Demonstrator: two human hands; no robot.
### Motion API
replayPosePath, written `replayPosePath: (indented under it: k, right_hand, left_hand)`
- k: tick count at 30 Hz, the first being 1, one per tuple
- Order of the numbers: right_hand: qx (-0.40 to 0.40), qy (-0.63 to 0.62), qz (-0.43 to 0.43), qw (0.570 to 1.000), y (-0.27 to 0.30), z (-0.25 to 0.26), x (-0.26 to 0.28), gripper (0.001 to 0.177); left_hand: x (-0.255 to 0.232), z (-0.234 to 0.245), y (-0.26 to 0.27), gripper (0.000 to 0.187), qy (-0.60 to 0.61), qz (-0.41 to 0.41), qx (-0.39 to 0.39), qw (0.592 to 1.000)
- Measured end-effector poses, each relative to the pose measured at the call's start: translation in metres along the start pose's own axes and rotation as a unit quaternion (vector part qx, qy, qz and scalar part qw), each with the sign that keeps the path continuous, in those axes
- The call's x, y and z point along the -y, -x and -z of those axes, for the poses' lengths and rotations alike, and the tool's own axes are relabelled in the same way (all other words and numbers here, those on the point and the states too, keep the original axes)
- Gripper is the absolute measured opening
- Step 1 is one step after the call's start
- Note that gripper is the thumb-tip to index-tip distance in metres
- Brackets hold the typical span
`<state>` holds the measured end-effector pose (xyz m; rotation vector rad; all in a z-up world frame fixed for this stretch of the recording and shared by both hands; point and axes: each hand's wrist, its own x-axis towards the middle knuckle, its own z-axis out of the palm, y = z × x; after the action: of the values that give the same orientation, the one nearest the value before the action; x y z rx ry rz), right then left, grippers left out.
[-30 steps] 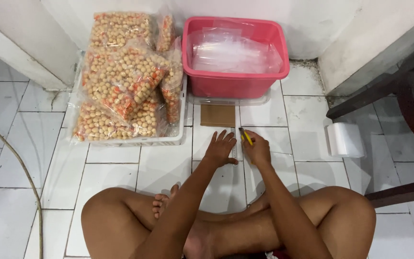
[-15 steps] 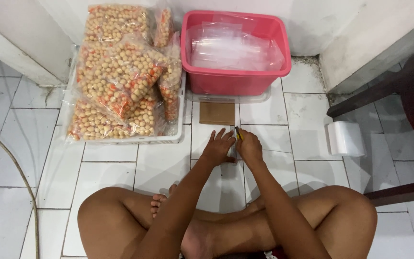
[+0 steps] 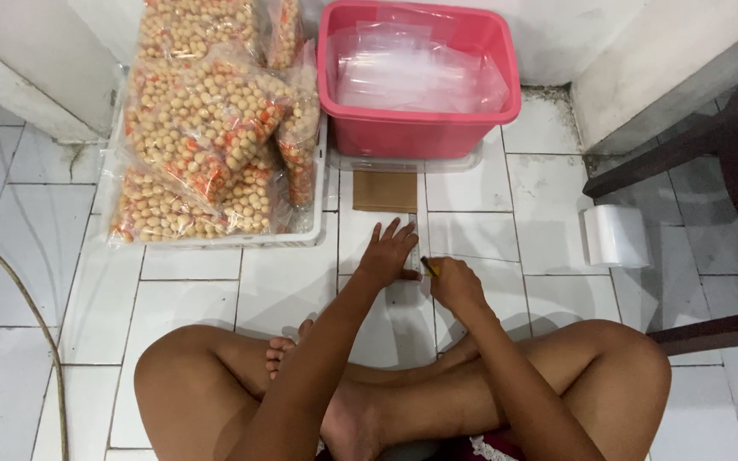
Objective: Measuring and cutting plastic bags using a ruler and a utility knife while sitting on the floor.
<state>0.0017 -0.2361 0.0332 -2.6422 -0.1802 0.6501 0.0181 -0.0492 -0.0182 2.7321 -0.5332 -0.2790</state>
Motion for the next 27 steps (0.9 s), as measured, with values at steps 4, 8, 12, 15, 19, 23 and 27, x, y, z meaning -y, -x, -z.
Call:
replayPosePath:
  k: [4,8,12,15,19,23,27]
  right_hand:
    - [0.02,-0.029,0.007,0.999,0.03,0.01,0.009,0.038]
    - [0.037,-0.05,-0.02,0.998,0.029,0.011,-0.001,0.04]
    - [0.013,-0.064,-0.059,0.996,0.03,0.043,0.019,0.043]
    - [-0.046,-0.075,-0.037,0.995,-0.007,0.033,0.007,0.043]
    - [-0.077,-0.138,-0.019,0.987,-0.014,0.046,0.037,0.043]
    - [-0.086,-0.144,-0.017,0.986,-0.03,0.033,0.043,0.042]
    - [-0.094,-0.113,-0.001,0.989,-0.044,0.019,0.036,0.038]
  left_hand:
    - [-0.003,0.007,0.003,0.076,0.003,0.007,0.024,1.0]
    - [-0.005,0.014,0.007,0.077,0.006,0.007,0.032,0.999]
    - [-0.002,0.012,0.007,0.081,0.012,0.001,0.019,1.0]
    - [-0.001,0.014,0.007,0.087,0.023,0.001,0.036,0.999]
    - [-0.004,0.022,0.01,0.087,0.03,0.009,0.049,0.998]
    - [-0.004,0.022,0.012,0.085,0.033,0.01,0.057,0.998]
    - [-0.002,0.016,0.009,0.086,0.04,0.017,0.061,0.997]
